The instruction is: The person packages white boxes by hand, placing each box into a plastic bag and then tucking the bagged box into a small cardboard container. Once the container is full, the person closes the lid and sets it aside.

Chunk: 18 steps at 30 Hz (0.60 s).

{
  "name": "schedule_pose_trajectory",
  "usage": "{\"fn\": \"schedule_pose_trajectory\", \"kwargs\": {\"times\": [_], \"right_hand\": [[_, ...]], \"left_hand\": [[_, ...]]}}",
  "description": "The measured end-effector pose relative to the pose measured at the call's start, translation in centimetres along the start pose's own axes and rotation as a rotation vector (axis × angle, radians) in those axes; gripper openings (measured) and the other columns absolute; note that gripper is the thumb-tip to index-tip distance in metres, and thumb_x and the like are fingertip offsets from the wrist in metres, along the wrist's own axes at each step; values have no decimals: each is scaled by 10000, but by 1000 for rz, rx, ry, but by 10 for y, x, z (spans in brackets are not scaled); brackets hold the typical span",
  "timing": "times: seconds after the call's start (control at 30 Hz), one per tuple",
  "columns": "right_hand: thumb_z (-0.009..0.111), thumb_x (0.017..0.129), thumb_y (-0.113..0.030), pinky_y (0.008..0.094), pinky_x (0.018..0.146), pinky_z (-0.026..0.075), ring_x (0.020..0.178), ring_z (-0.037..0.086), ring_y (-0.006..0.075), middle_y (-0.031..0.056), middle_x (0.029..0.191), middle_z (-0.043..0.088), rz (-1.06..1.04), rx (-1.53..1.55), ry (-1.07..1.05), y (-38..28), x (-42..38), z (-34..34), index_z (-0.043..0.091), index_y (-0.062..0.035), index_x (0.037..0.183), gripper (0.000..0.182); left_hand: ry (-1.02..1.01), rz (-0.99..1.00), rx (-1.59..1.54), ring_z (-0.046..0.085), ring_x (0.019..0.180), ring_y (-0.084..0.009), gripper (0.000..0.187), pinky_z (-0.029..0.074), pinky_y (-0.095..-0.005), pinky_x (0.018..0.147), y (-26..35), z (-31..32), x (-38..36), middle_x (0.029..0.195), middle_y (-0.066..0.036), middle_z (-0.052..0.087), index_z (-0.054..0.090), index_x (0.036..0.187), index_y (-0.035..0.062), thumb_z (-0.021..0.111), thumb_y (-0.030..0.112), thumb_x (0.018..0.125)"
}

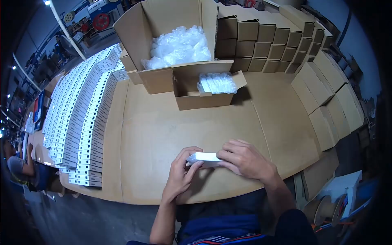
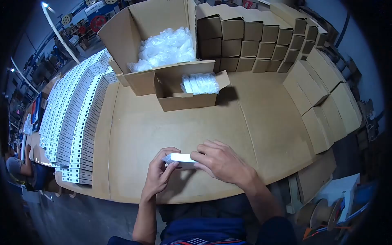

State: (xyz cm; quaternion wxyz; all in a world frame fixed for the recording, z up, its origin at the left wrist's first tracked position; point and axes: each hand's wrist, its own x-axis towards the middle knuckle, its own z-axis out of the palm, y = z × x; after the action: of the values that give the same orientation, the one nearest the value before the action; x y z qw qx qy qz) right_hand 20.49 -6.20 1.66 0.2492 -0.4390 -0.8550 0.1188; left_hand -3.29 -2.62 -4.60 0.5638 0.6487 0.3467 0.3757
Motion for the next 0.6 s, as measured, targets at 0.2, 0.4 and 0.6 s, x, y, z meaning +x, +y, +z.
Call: {"fn": "schedule_pose_trajectory", "kwargs": {"times": [0.2,0.4,0.6], "right_hand": [[767,848,-99,422,699,533,780,658,329,145,918,636,30,99,81,15,29,-12,630,-25,1007,222],[786,836,-43,352,583,506,621,620,262,126,784,626,152,8,571,38,102,-24,635,-1,875,161],[766,852,-29,402,582,524,662,651,310,125,824,617,128,-166,763,71,150,22,633,-28,910,145]], "left_hand": [[15,-51,-27,600,1218,-236,397,561,-389,972,-5,-27,21,1348,-127,563,499,1399,-28,596,68,1025],[115,147,736,524,1298,-443,636,454,-471,1092,9,-59,77,1421,-261,507,382,1552,134,657,211,983],[98,94,1161,592,1173,-428,747,526,-505,983,-1,-72,136,1360,-225,551,298,1607,194,676,278,968]]}}
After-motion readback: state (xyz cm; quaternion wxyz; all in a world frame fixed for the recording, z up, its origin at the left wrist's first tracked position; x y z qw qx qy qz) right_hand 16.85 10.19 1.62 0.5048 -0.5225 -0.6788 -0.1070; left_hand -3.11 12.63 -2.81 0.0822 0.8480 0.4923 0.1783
